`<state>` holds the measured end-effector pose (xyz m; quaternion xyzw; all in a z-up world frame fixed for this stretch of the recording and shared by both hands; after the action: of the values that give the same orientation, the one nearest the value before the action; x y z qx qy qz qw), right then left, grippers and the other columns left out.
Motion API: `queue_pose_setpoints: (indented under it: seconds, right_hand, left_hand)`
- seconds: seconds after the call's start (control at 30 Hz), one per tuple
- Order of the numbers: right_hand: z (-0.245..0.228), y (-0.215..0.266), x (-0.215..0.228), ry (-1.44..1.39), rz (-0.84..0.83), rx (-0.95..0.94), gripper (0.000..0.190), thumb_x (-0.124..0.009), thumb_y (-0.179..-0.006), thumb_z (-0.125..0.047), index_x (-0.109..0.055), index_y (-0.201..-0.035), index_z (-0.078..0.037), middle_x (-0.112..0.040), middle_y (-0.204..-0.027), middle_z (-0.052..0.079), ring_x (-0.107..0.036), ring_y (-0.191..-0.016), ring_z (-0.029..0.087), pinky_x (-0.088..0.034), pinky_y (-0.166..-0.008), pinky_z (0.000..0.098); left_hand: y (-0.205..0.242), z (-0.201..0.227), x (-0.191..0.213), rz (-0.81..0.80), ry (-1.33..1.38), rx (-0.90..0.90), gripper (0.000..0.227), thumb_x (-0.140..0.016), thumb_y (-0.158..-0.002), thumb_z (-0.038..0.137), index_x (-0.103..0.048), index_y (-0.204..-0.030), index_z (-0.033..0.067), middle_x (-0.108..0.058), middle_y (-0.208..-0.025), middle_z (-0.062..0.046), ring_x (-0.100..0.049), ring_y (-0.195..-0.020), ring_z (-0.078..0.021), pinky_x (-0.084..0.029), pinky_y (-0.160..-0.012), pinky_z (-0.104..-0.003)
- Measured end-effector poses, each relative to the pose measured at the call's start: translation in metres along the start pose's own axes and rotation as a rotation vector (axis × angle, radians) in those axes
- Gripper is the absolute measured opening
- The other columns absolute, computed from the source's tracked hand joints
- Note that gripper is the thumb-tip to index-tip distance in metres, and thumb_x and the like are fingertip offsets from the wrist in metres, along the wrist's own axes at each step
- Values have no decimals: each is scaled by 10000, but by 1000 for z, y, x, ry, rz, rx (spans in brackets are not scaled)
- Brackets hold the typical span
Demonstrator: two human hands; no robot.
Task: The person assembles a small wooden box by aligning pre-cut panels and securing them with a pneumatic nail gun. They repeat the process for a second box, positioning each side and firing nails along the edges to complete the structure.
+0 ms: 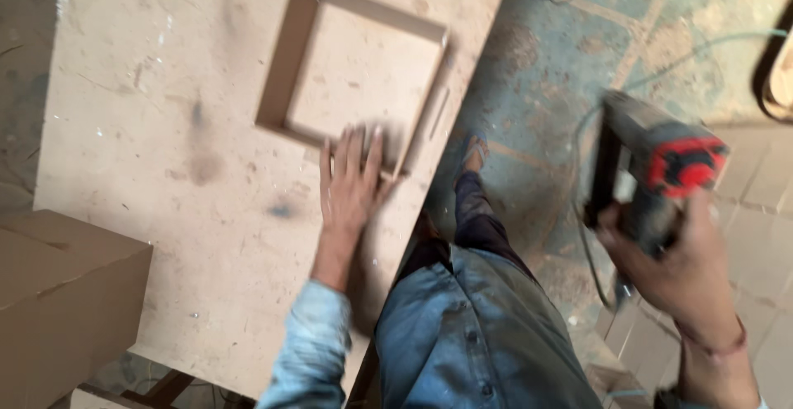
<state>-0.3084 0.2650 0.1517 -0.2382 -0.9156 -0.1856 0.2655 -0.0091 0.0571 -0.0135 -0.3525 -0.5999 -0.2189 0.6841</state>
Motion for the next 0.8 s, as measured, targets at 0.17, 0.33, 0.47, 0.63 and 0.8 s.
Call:
queue_pose_setpoints:
  seconds: [0.17, 0.33, 0.47, 0.63, 0.8]
  right_hand:
    - [-3, 36, -47, 177, 124, -62, 656, -785, -890, -86, -450, -1447, -4, -709, -908, 170, -668, -773, 202, -551, -667, 354]
    - [42, 39, -135, -757, -23, -269, 255, -714, -972, -145, -583, -1113, 22, -595, -797, 37, -605, -655, 137, -570, -611, 340]
    - [83, 38, -212, -1159, -217, -562, 367, -711, -929, -214, -671, -1220, 6, -542, -705, -9, -541, -581, 93, -506, -586, 275]
    - [112, 33, -274, -1265, -295, -609, 350, -716, -897, -92, -653, -1221, 25, -523, -709, -9, -506, -580, 93, -441, -580, 260]
    - [129, 31, -288, -1260, -297, -609, 336, -708, -867, -53, -672, -1193, 18, -530, -717, -5, -504, -566, 98, -482, -608, 288]
  left_hand:
    - [-20, -3, 11, -97, 59, -255, 751, -692, -901, 530, -402, -1575, 371, -618, -1286, -122, -615, -1013, -269, -474, -911, -453]
    - [-23, -3, 17, -136, 67, -311, 754, -708, -927, 454, -398, -1605, 340, -635, -1046, -61, -620, -883, -239, -481, -793, -420]
    - [-24, -3, 13, -151, 60, -331, 736, -704, -937, 449, -399, -1598, 343, -614, -929, -70, -605, -808, -241, -478, -772, -423]
    - [-21, -4, 12, -143, 62, -321, 738, -706, -954, 434, -383, -1613, 351, -592, -891, -71, -591, -781, -240, -461, -769, -420]
    - [-22, -3, 8, -147, 40, -319, 774, -716, -938, 431, -359, -1620, 354, -589, -892, -76, -591, -782, -246, -445, -764, -423]
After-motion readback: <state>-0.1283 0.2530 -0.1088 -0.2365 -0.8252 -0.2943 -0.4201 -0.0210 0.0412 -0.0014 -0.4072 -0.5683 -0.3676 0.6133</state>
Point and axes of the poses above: each hand's wrist, its own y-axis away from the middle knuckle, its own x-axis out of the back of the hand, z = x × y, the point moved 6 cm from there along -y, towards the middle knuckle
